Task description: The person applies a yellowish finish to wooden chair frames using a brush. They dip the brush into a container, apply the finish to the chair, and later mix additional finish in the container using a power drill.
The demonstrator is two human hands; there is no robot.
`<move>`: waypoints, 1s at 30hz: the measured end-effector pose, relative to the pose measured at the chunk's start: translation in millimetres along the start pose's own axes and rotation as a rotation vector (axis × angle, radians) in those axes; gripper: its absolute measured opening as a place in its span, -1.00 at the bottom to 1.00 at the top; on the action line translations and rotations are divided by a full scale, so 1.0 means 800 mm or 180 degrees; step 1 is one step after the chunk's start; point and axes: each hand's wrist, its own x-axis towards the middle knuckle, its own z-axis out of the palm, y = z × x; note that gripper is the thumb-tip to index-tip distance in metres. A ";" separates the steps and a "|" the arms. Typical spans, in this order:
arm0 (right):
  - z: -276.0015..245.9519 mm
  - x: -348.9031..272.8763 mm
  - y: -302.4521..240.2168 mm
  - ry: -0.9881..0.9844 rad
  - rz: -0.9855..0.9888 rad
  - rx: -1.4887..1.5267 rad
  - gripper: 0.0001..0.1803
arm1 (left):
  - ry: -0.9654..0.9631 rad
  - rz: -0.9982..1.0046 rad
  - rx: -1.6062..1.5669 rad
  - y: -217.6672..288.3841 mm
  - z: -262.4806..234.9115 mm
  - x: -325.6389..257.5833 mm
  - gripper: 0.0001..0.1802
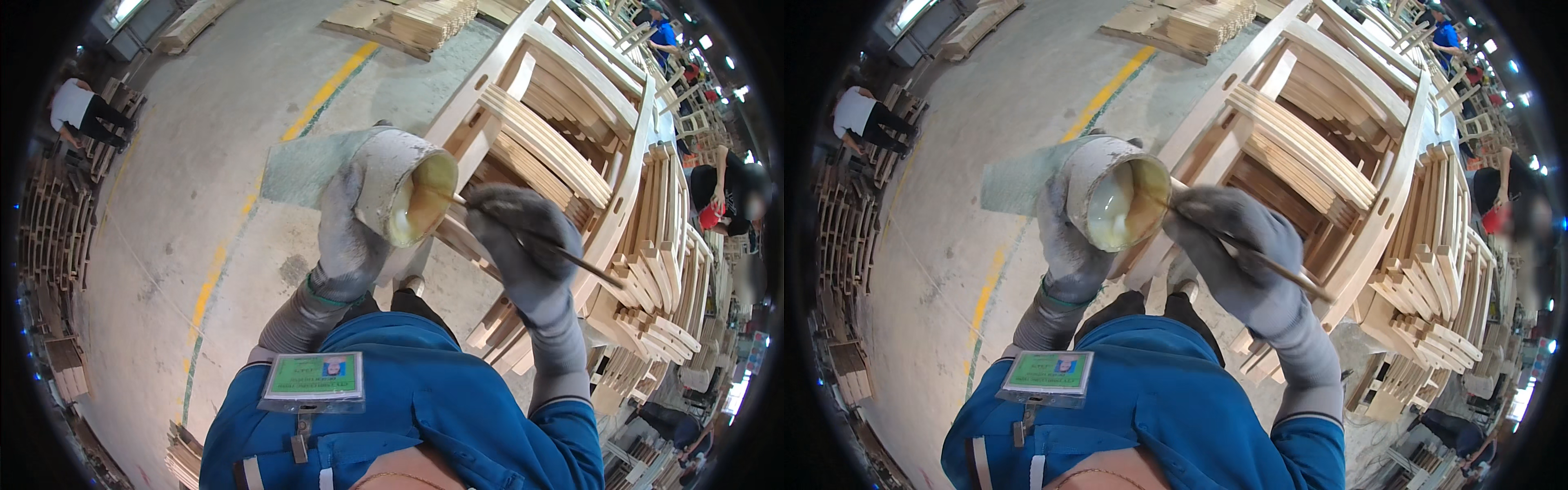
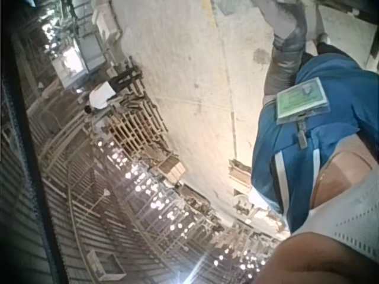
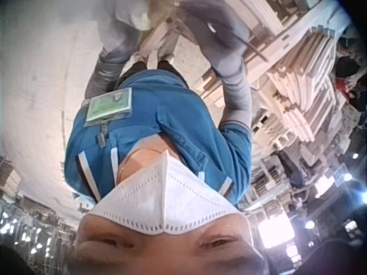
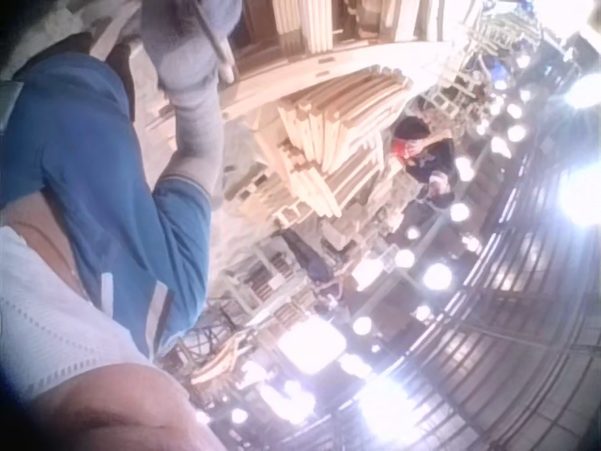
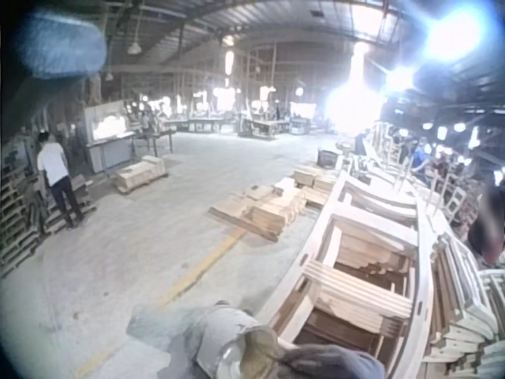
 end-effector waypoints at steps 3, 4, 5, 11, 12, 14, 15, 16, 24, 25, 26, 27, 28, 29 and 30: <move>0.001 -0.011 -0.016 0.0425 0.0108 0.0441 -0.79 | 0.0066 0.0011 0.0468 0.004 0.003 0.006 -0.33; 0.002 -0.013 -0.021 0.0609 0.0027 0.0323 -0.81 | 0.0003 -0.0001 0.0453 0.003 0.004 0.010 -0.31; 0.006 -0.016 -0.023 0.0676 0.0142 0.0428 -0.81 | -0.0175 0.0087 0.0394 0.002 0.004 0.012 -0.28; 0.032 -0.064 -0.024 0.0599 0.0058 -0.0130 -0.74 | -0.0672 0.0522 -0.0059 -0.007 0.005 0.026 -0.27; 0.032 -0.070 -0.023 0.0415 -0.0255 -0.0351 -0.67 | -0.0576 0.0551 -0.0017 -0.007 0.004 0.028 -0.27; 0.023 -0.075 -0.013 0.0212 -0.0488 0.0251 -0.62 | -0.0487 0.0558 -0.0019 -0.005 0.002 0.033 -0.26; 0.019 -0.084 -0.022 0.0271 -0.0098 0.0575 -0.65 | -0.0494 0.0526 -0.0054 -0.003 0.000 0.036 -0.26; 0.015 -0.095 -0.031 0.0344 0.0317 0.0883 -0.67 | -0.0498 0.0466 -0.0098 -0.003 -0.001 0.037 -0.26; 0.025 -0.071 -0.017 0.0924 0.0695 0.0696 -0.81 | -0.0689 0.0172 -0.0253 -0.009 0.012 0.044 -0.25; 0.028 -0.069 -0.017 0.1057 0.0746 0.0869 -0.82 | -0.0613 0.0235 -0.0141 -0.010 0.013 0.047 -0.26; 0.030 -0.067 -0.016 0.1185 0.0783 0.1043 -0.83 | -0.0522 0.0331 -0.0211 -0.013 0.010 0.050 -0.30; 0.033 -0.066 -0.008 0.1302 0.0692 0.1260 -0.82 | -0.0430 0.0429 -0.0281 -0.018 0.005 0.053 -0.33; 0.032 -0.065 -0.002 0.1432 0.0607 0.1472 -0.79 | -0.0341 0.0511 -0.0351 -0.024 0.000 0.057 -0.37; 0.026 -0.056 -0.001 0.1356 0.0805 0.1286 -0.87 | -0.0043 0.0460 -0.0392 -0.028 -0.003 0.058 -0.40; 0.018 -0.045 0.008 0.1048 0.0716 0.0688 -0.89 | 0.0258 0.0412 -0.0434 -0.031 -0.006 0.057 -0.44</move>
